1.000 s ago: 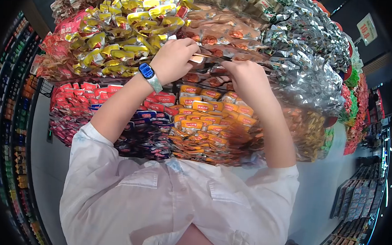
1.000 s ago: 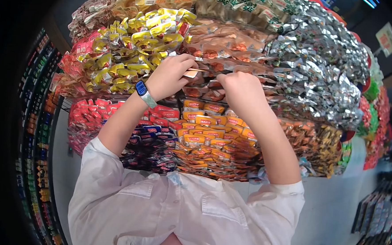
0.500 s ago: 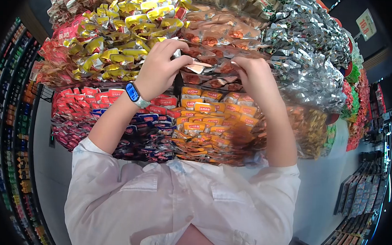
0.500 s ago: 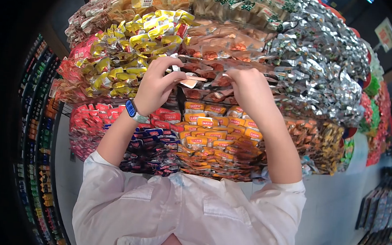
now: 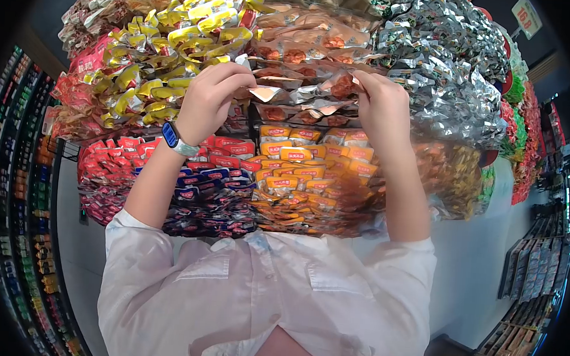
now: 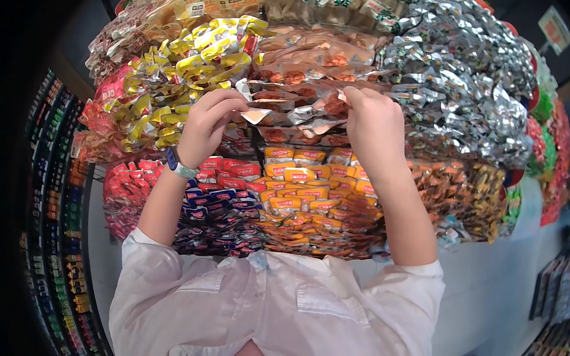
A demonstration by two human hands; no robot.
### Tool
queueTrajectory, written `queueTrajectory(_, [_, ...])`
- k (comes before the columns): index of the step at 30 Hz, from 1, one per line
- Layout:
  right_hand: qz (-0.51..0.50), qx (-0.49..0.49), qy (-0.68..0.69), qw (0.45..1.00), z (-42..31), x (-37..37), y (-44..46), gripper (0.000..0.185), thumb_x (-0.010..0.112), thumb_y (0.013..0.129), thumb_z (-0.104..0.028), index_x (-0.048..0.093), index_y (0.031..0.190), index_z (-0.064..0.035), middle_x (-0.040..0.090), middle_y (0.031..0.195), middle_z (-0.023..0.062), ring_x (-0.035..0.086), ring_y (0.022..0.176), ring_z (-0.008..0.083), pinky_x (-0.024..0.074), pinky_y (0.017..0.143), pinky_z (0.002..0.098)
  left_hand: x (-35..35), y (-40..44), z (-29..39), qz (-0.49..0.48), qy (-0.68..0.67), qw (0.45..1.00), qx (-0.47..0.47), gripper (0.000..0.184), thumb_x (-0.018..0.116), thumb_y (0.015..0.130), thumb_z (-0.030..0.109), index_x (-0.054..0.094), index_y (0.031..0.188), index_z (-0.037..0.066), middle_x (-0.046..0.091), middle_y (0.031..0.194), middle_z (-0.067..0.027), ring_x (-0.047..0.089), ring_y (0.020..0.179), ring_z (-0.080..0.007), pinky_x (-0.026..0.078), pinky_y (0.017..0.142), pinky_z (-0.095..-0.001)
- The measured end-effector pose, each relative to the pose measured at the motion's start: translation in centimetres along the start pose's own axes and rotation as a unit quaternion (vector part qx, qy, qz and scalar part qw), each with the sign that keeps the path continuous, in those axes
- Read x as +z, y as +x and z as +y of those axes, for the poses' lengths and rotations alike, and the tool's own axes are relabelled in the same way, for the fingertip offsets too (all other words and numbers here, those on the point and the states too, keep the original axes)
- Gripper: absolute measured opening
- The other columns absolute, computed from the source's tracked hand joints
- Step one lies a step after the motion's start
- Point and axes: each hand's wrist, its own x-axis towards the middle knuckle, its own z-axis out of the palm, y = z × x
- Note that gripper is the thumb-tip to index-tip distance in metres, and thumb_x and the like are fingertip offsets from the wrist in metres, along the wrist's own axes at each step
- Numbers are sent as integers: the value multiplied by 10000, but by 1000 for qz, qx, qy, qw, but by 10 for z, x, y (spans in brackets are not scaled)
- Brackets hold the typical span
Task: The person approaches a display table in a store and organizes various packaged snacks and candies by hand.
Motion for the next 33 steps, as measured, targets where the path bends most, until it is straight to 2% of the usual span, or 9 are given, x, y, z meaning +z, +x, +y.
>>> queueTrajectory(8, [5, -11, -27, 1000, -5, 2, 0, 142, 630, 782, 12, 663, 910, -40, 665, 815, 130, 676, 751, 325, 541, 657, 429, 0, 10, -1, -20, -30, 999, 12, 250, 609, 776, -52, 663, 993, 60, 670, 1035, -82, 640, 981, -321, 518, 855, -421])
queueTrajectory(12, [-113, -106, -51, 987, -28, 23, -12, 96, 663, 790, -69, 634, 881, -63, 625, 775, 74, 688, 749, 274, 547, 637, 394, 1, 13, 5, -25, 41, 998, 37, 181, 671, 803, 20, 675, 978, 68, 670, 1045, -70, 618, 996, -291, 497, 874, -414])
queueTrajectory(14, [-118, -99, -21, 988, -36, 29, -14, 53, 662, 814, -70, 644, 864, -73, 643, 788, 78, 660, 699, 288, 526, 600, 409, 3, 13, 9, -18, 39, 998, 51, 178, 685, 798, 37, 677, 973, 69, 668, 1052, -65, 611, 999, -285, 490, 878, -411])
queueTrajectory(22, [-195, -89, -7, 977, -51, 22, -17, 122, 645, 804, -56, 618, 910, -3, 675, 793, 132, 690, 803, 306, 557, 686, 414, 7, 6, 21, -55, 43, 996, 57, 237, 695, 799, 43, 688, 1032, 83, 663, 1139, -65, 585, 983, -286, 472, 862, -412])
queueTrajectory(24, [-196, -102, -36, 975, -48, 27, -19, 161, 639, 819, -53, 605, 962, 15, 677, 827, 149, 683, 806, 324, 549, 681, 437, 9, 7, 24, -68, 54, 994, 72, 309, 705, 794, 83, 670, 1102, 82, 650, 1122, -73, 575, 971, -290, 462, 872, -418])
queueTrajectory(27, [-218, -128, -68, 965, -40, 41, -16, 98, 627, 814, -23, 635, 897, 28, 683, 763, 158, 698, 794, 311, 575, 699, 400, 13, 14, 34, -103, 93, 989, 53, 439, 740, 787, 190, 613, 1187, 62, 590, 1043, -84, 552, 1036, -301, 423, 935, -429])
queueTrajectory(29, [-272, -56, -21, 961, -38, 42, -10, 93, 628, 811, -18, 640, 889, 33, 690, 776, 172, 706, 791, 322, 577, 696, 417, 14, 19, 35, -102, 115, 986, 63, 444, 743, 791, 226, 611, 1182, 62, 584, 1056, -84, 545, 1055, -303, 421, 938, -434])
queueTrajectory(31, [-274, -64, -18, 959, -38, 41, -6, 97, 637, 807, -20, 641, 889, 31, 691, 780, 179, 708, 792, 328, 575, 694, 424, 16, 24, 37, -93, 153, 981, 77, 469, 753, 795, 341, 604, 1146, 67, 566, 1109, -84, 519, 1128, -307, 409, 964, -448])
queueTrajectory(33, [-277, -73, -16, 958, -38, 40, -6, 101, 645, 803, -21, 641, 890, 30, 691, 784, 186, 710, 793, 334, 574, 692, 431, 22, 34, 36, -86, 152, 982, 78, 462, 749, 799, 361, 601, 1127, 70, 564, 1128, -87, 514, 1148, -307, 405, 976, -450])
